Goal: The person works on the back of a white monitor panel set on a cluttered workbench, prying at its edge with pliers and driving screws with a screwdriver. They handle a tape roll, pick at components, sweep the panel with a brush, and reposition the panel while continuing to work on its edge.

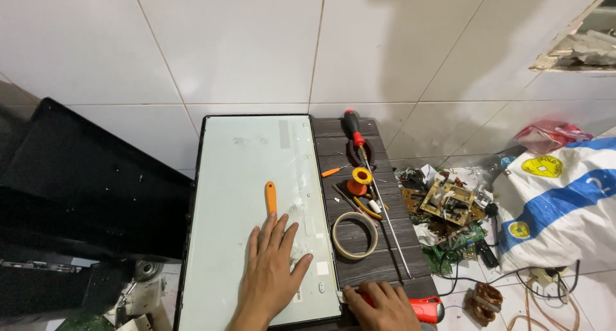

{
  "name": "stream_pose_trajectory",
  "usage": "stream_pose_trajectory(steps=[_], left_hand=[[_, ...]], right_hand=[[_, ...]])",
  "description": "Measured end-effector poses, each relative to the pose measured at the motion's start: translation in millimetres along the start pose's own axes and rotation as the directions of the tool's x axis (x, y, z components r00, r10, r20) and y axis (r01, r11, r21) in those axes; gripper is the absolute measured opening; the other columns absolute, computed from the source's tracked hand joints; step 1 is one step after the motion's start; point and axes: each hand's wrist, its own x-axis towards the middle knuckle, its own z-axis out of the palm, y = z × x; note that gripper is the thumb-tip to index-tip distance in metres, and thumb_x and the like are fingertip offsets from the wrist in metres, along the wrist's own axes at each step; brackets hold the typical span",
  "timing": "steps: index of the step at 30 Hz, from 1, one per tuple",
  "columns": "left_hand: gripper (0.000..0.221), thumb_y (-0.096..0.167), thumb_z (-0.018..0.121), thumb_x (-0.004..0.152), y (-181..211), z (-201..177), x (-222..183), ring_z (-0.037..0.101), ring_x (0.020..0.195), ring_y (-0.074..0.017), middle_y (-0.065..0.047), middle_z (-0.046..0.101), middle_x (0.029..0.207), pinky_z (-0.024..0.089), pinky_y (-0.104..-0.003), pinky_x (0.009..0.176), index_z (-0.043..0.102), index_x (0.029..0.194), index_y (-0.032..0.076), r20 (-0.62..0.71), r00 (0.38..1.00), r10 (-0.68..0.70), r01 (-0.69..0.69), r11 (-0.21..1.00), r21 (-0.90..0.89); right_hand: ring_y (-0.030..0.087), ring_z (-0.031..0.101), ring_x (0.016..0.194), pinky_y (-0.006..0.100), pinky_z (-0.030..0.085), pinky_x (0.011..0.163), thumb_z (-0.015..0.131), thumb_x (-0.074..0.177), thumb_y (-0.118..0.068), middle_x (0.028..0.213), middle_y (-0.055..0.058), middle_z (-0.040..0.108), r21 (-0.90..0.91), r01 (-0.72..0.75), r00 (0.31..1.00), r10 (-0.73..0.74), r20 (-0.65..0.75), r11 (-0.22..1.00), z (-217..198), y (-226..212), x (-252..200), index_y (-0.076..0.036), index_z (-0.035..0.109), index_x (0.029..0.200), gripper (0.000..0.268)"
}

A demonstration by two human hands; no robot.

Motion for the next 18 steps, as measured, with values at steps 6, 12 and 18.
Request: stream_pose_trajectory(steps=[6, 12, 18], left_hand=[[0.065, 0.051, 0.048, 0.102, 0, 2, -1, 0.013, 0.158, -0.0287, -0.012, 0.033, 0.164, 0.009, -0.055, 0.123, 0.044, 0.150, 0.008, -0.023, 0.999, 0.023, -0.022, 0.999, 0.031], [0.065, 0.052, 0.046, 0.102, 3, -3, 0, 0.009, 0.158, -0.0271, -0.012, 0.031, 0.165, 0.004, -0.054, 0.124, 0.043, 0.152, 0.009, 0.020, 1.000, -0.008, 0.009, 1.000, -0.004], [0.065, 0.051, 0.047, 0.102, 1, -1, 0, 0.011, 0.158, -0.0278, -0.012, 0.033, 0.164, 0.006, -0.054, 0.124, 0.044, 0.150, 0.008, 0.010, 1.000, -0.002, 0.002, 1.000, 0.005]], right_hand=[[0.033, 0.060, 0.087, 0.050, 0.048, 0.068, 0.071, 0.093, -0.035, 0.105, 0.005, 0.063, 0.052, -0.049, 0.987, 0.040, 0.155, 0.997, 3, -9, 5, -0.029, 0.061, 0.135, 0.044], [0.029, 0.066, 0.090, 0.047, 0.050, 0.069, 0.069, 0.096, -0.044, 0.106, -0.002, 0.065, 0.101, -0.056, 0.975, 0.033, 0.220, 0.993, 22, 14, -4, -0.038, 0.060, 0.138, 0.043], [0.025, 0.063, 0.085, 0.044, 0.047, 0.067, 0.072, 0.093, -0.043, 0.102, -0.003, 0.064, 0.048, -0.053, 0.983, 0.043, 0.177, 0.997, 16, 13, -2, -0.039, 0.058, 0.141, 0.050]])
